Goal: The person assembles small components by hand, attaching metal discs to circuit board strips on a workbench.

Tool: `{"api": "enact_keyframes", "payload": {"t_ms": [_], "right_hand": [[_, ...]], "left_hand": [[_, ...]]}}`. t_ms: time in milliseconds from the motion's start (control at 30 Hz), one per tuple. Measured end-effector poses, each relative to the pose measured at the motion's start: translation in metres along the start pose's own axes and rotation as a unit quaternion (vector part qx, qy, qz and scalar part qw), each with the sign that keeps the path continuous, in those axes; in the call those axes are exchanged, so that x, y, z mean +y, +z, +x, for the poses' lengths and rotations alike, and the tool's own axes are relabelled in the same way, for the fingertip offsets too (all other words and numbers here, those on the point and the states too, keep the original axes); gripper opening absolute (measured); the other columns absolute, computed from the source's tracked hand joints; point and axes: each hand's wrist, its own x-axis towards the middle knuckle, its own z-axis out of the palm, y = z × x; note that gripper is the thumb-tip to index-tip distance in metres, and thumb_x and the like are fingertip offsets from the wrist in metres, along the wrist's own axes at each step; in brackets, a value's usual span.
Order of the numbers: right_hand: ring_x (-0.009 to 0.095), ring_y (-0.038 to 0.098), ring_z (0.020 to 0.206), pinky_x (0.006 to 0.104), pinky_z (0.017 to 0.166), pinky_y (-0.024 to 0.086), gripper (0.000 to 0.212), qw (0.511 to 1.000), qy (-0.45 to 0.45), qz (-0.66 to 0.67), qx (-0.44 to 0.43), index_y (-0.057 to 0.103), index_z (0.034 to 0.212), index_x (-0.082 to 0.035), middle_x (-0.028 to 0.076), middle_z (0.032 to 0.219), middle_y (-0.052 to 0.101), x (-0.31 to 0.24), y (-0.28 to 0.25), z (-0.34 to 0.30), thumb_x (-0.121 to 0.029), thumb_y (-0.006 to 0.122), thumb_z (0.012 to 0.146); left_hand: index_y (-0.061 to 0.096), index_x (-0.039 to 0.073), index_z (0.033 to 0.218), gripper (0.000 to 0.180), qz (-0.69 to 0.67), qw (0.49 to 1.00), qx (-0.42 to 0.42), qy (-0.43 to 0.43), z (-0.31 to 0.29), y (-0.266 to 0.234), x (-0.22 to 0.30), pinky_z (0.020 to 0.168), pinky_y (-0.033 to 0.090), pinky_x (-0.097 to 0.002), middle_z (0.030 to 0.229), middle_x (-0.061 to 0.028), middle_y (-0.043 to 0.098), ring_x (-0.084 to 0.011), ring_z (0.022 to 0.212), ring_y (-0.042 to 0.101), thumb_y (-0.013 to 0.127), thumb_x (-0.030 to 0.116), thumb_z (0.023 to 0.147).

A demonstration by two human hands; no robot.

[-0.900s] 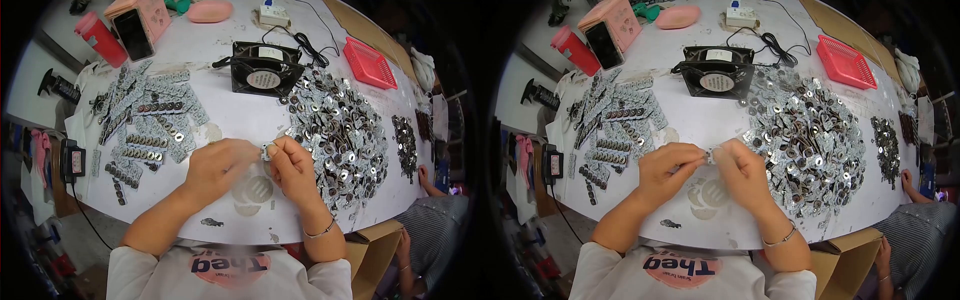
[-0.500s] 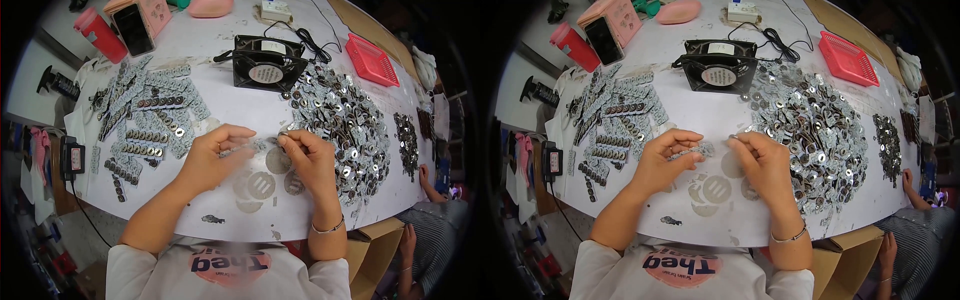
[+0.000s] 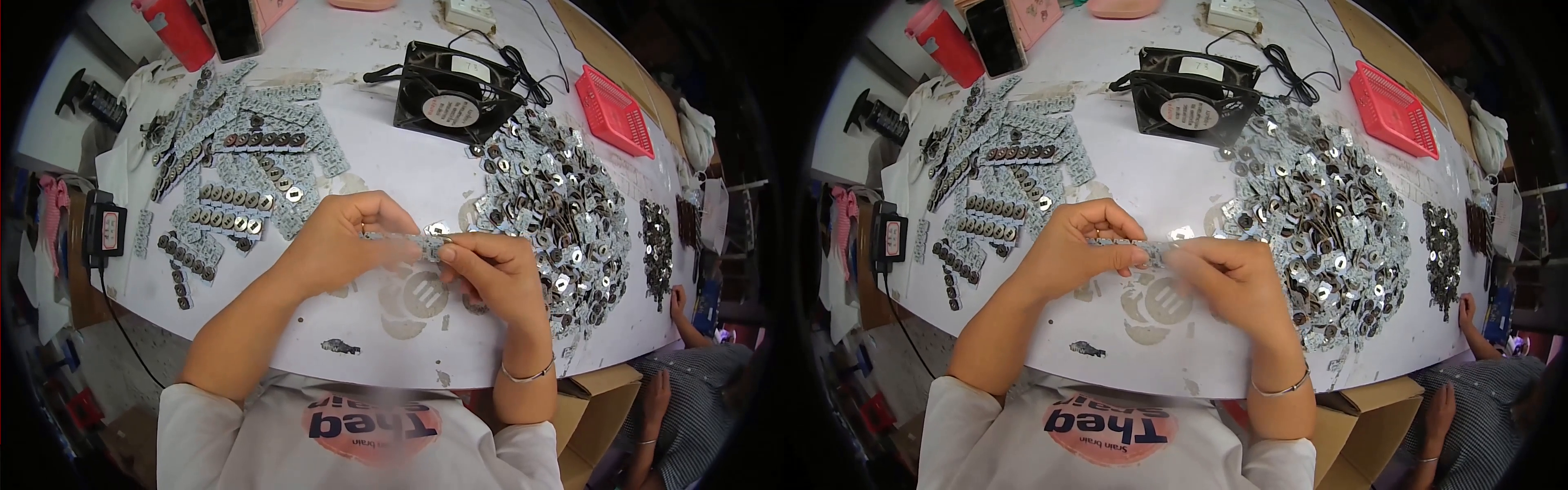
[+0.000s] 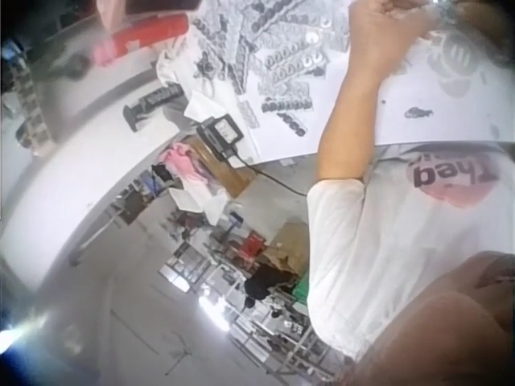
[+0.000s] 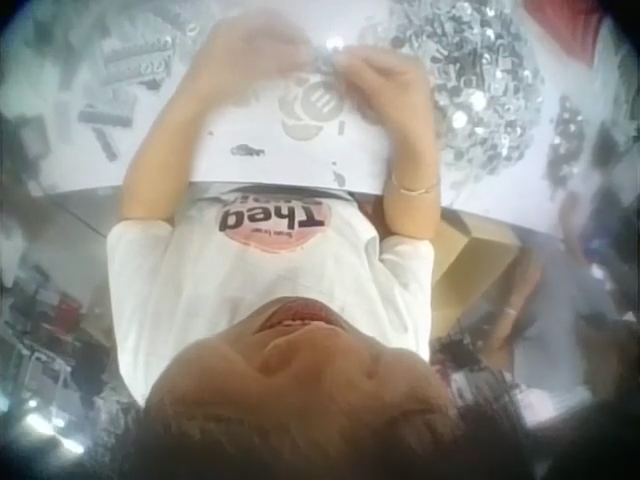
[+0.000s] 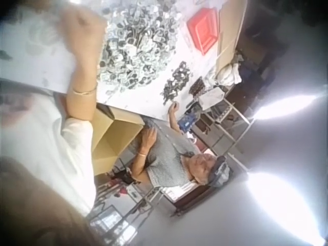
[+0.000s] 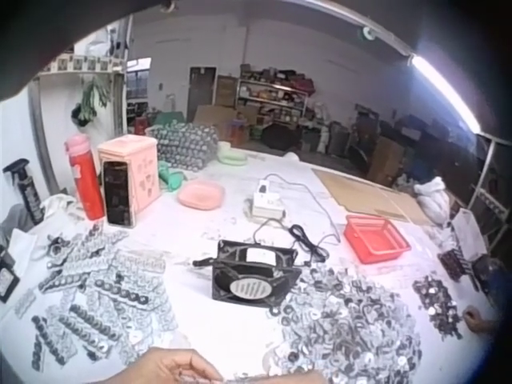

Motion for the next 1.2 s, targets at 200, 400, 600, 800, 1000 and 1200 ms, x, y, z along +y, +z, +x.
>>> {"api": "enact_keyframes", "payload": {"t_ms": [200,400,600,800,1000,1200], "right_hand": [[0.004,0.051,0.050,0.0206,0.044,0.041,0.016,0.989,-0.005,0.123,-0.079,0.065,0.089,-0.005,-0.002,0.063,0.059,0.004,0.004,-0.004,-0.018,0.058,0.095],[0.002,0.045,0.052,0.0197,0.047,0.036,0.017,0.988,-0.096,0.117,-0.022,0.060,0.087,-0.004,-0.004,0.063,0.054,0.015,0.009,0.010,-0.018,0.057,0.096],[0.001,0.038,0.055,0.0208,0.048,0.031,0.013,0.971,-0.201,-0.075,0.102,0.058,0.084,-0.004,-0.007,0.060,0.046,0.022,0.008,0.007,-0.013,0.058,0.094],[0.003,0.045,0.060,0.0218,0.053,0.038,0.015,0.990,-0.059,0.104,0.074,0.061,0.085,-0.002,-0.004,0.065,0.053,0.010,0.011,0.003,-0.014,0.059,0.093],[0.004,0.046,0.059,0.0234,0.051,0.039,0.011,0.992,-0.062,0.054,0.098,0.059,0.080,-0.002,-0.002,0.064,0.054,0.010,0.012,0.006,-0.010,0.060,0.088],[0.019,0.059,0.054,0.0301,0.051,0.046,0.016,0.939,-0.242,-0.150,0.194,0.060,0.081,-0.001,0.008,0.064,0.061,0.021,-0.005,0.013,-0.013,0.069,0.083]], "left_hand": [[0.063,-0.003,0.089,0.015,-0.004,0.999,-0.046,-0.024,-0.002,-0.003,-0.003,0.062,0.054,-0.0285,0.082,-0.0122,0.068,-0.0167,0.070,0.064,0.072,-0.001,0.077],[0.059,-0.003,0.093,0.017,0.108,0.970,0.100,0.191,-0.008,0.015,-0.012,0.068,0.054,-0.0285,0.089,-0.0142,0.067,-0.0193,0.075,0.064,0.065,-0.009,0.079],[0.068,0.001,0.090,0.015,0.262,0.905,0.108,0.317,0.005,0.023,-0.015,0.075,0.052,-0.0261,0.093,-0.0113,0.069,-0.0171,0.083,0.066,0.071,-0.005,0.077],[0.069,0.002,0.091,0.014,0.225,0.915,0.109,0.317,0.002,0.017,-0.009,0.073,0.052,-0.0260,0.093,-0.0103,0.069,-0.0184,0.083,0.067,0.071,-0.003,0.078],[0.068,0.000,0.090,0.013,0.294,0.889,0.101,0.335,0.004,0.023,-0.015,0.072,0.053,-0.0273,0.093,-0.0128,0.069,-0.0194,0.084,0.067,0.069,-0.006,0.078],[0.065,-0.001,0.098,0.018,0.226,0.941,0.119,0.221,-0.001,0.031,-0.014,0.079,0.052,-0.0257,0.097,-0.0102,0.061,-0.0149,0.089,0.060,0.064,-0.007,0.081]]}}
